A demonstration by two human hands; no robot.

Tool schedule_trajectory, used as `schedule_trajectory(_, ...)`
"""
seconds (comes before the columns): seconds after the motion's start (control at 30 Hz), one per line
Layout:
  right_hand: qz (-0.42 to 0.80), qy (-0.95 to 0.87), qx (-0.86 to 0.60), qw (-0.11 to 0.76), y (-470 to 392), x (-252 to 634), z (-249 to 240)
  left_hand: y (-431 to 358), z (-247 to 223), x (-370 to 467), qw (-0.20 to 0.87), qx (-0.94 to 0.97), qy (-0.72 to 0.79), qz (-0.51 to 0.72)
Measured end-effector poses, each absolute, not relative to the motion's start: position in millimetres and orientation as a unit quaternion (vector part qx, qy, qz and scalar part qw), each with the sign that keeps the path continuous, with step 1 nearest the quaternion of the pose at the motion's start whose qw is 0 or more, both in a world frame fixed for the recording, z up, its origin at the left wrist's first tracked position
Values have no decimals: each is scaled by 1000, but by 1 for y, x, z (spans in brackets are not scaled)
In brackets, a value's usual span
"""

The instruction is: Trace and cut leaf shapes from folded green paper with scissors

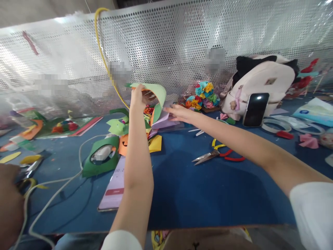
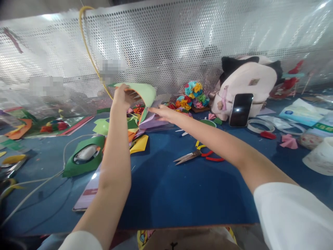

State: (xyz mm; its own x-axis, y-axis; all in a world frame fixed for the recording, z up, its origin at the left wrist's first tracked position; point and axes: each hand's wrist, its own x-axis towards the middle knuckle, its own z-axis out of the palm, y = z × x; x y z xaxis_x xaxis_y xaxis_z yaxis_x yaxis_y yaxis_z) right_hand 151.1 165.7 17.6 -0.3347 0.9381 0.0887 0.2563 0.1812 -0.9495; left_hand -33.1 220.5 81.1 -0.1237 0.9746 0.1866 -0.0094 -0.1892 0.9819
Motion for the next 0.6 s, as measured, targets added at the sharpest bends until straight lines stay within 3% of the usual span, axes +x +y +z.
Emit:
schedule_trajectory(0.3,430,-589,-509,457,203,139,9,202,110,-34,406,467,365,696)
schedule_trajectory(0.43,346,-587,-515,521,222,164,38,180,131,-31,352,441,297,770)
schedule_trajectory(0.6,201,-600,-511,582,232,200,90,159,152,-32,305,469,284,779)
